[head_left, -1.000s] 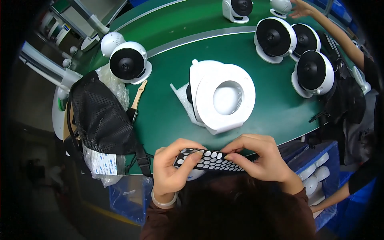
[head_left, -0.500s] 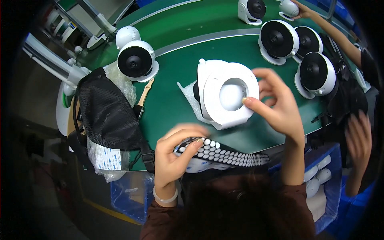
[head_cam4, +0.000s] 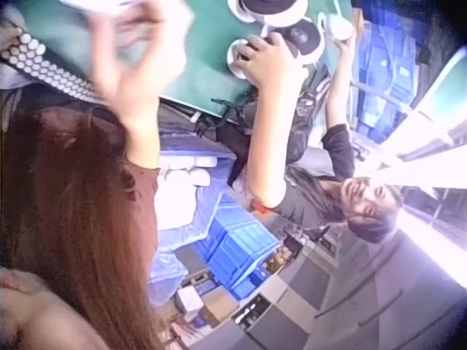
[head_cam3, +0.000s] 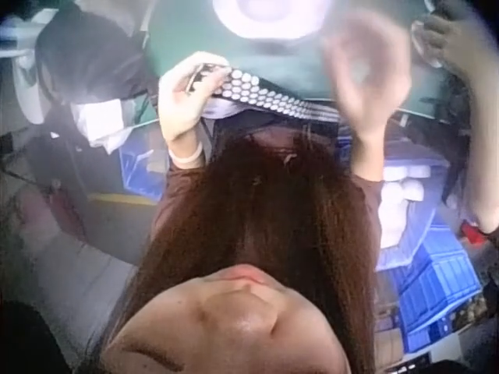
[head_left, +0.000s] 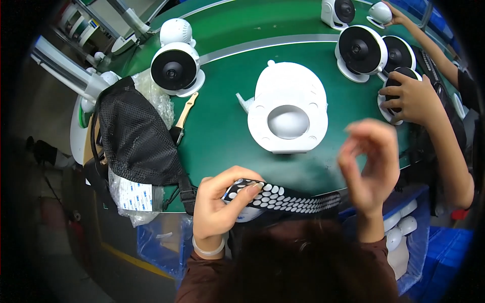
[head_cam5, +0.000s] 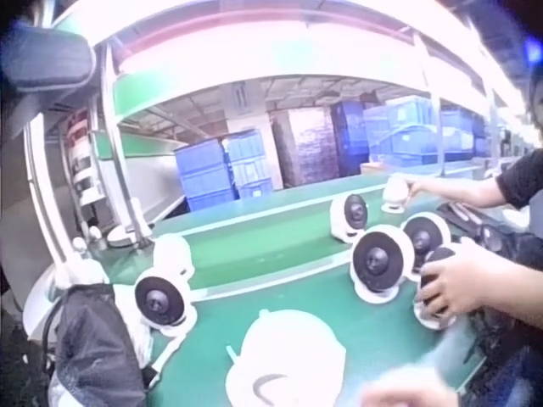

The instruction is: Applying small black adhesive pads to the base of security camera housings on an assembly line.

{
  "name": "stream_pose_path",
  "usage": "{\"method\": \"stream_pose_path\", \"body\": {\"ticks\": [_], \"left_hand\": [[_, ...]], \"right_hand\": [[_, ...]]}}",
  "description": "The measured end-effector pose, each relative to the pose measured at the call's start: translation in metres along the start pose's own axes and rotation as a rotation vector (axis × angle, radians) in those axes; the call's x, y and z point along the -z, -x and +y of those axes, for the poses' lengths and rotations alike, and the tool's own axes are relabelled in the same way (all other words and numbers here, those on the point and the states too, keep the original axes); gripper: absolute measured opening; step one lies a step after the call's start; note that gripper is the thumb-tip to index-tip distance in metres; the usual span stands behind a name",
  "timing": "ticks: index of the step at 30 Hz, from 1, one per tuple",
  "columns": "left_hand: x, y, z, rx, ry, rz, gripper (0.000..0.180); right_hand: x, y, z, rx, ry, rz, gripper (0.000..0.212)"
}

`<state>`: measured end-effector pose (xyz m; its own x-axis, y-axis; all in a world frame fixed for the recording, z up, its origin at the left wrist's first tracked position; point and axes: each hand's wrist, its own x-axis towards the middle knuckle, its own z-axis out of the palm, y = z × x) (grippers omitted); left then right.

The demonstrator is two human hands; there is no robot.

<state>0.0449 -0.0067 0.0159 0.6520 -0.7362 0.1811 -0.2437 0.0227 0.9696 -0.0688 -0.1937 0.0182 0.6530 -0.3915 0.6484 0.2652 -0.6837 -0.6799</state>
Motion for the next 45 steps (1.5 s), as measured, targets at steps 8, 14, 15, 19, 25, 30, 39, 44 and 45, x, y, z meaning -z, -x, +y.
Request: {"method": "stream_pose_path", "body": {"ticks": [8,14,15,19,25,30,39,44,45], "left_hand": [[-0.013,-0.003,0.001,-0.364,-0.597,0.249,0.029],[-0.007,-0.003,0.012,-0.164,-0.411,-0.196,0.009],[-0.006,-0.003,0.007,-0.067,-0.25,-0.189,0.008],[-0.006,-0.001,-0.008,-0.026,-0.014,-0.141,0.005],[-0.005,0.002,-0.017,-0.093,0.001,-0.119,0.005],[-0.004,0.0,-0.018,-0.082,0.059,-0.21,0.005],[-0.003,-0.005,-0.006,-0.112,0.03,-0.202,0.006],[-0.008,-0.008,-0.005,-0.165,-0.091,-0.228,0.007],[-0.008,-0.006,-0.003,-0.155,-0.106,-0.234,0.008]], "right_hand": [[-0.017,0.015,-0.007,-0.227,-0.205,-0.49,0.012],[-0.01,0.005,-0.007,-0.213,-0.305,-0.6,0.009],[-0.014,0.007,-0.006,-0.193,-0.254,-0.461,0.012],[-0.015,-0.008,0.004,-0.121,0.202,0.082,0.037],[-0.023,-0.031,0.016,-0.391,-0.318,-0.065,0.011],[-0.017,-0.029,0.018,-0.462,-0.499,-0.143,0.012],[-0.003,0.019,-0.017,0.01,0.333,-0.105,0.048],[-0.019,0.011,-0.007,-0.247,0.082,-0.043,0.058],[-0.023,0.005,-0.006,-0.286,0.01,-0.043,0.052]]}}
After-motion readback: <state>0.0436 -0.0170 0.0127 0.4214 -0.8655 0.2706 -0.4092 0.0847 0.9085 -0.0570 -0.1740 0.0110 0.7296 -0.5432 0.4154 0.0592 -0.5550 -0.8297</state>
